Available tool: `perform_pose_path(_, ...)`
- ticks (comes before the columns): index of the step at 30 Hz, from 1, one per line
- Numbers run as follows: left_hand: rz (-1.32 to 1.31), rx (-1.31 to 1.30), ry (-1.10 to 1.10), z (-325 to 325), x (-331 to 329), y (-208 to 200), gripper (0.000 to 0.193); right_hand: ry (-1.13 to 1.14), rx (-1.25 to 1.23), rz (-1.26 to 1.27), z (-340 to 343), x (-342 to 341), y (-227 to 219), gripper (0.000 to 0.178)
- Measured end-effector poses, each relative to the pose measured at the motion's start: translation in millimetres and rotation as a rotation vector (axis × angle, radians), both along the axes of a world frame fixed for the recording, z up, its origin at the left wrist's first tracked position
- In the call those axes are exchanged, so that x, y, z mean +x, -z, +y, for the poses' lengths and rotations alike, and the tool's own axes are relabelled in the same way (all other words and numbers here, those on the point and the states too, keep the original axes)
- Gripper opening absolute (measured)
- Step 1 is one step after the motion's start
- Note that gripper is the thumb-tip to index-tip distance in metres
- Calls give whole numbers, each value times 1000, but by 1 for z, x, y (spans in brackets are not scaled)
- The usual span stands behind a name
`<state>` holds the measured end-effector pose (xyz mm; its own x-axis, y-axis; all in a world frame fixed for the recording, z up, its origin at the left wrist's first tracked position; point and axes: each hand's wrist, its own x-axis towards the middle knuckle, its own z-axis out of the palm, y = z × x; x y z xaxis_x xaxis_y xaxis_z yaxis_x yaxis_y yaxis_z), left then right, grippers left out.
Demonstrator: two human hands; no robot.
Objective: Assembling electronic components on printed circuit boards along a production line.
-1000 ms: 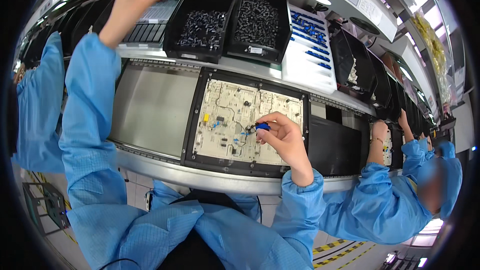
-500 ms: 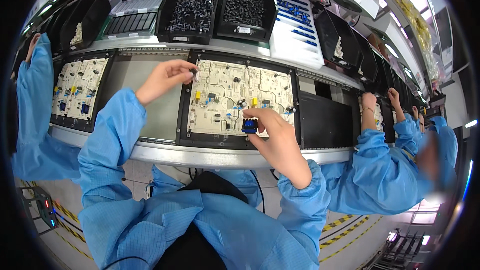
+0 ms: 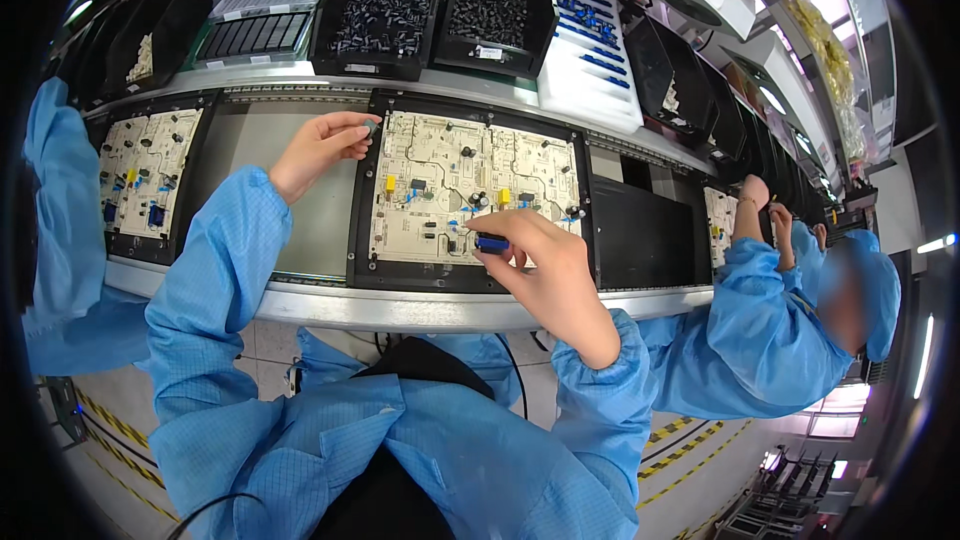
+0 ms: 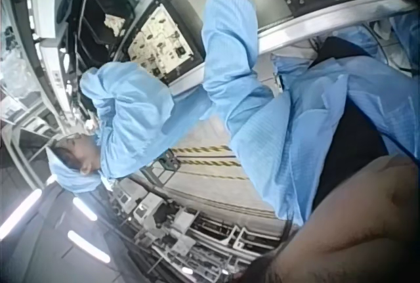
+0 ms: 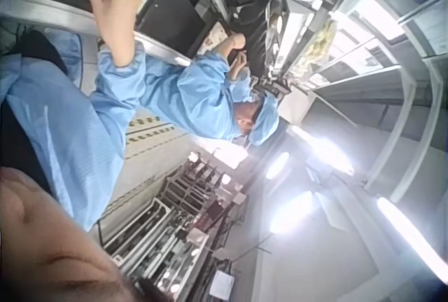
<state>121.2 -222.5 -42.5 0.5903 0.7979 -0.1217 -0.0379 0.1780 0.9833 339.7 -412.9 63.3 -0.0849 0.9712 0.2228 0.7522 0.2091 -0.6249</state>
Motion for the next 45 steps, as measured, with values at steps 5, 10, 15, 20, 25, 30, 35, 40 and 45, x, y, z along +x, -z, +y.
perform_pose_path(5, -8, -7, 10, 0, 0, 0, 29, -42, -29, 15, 3, -1, 1, 27)
perform_pose_path(10, -16, -22, 5, 0, -2, 5, 30, -54, -99, 131, 4, 0, 8, 25)
perform_pose_path(15, -17, 9, 3, -1, 0, 0, 30, 125, -442, 353, 3, 19, 22, 25)
perform_pose_path(20, -29, 28, -5, -1, 1, 0, 29, -77, -147, -101, 20, 16, 43, 34)
perform_pose_path(25, -48, 10, -19, -2, 1, -5, 29, -160, 32, -267, 33, 13, 66, 36)
perform_pose_path(30, -53, 1, -26, -3, 2, -4, 30, -149, 5, -305, 35, 11, 69, 36)
perform_pose_path(35, -58, 10, -23, -3, 0, -5, 31, -158, 21, -310, 36, 8, 72, 36)
perform_pose_path(40, -53, 16, -28, -5, 2, -11, 31, -154, 13, -290, 36, 7, 72, 35)
perform_pose_path(45, -35, 121, -47, 4, 2, -12, 29, -163, 75, -340, 39, 0, 66, 36)
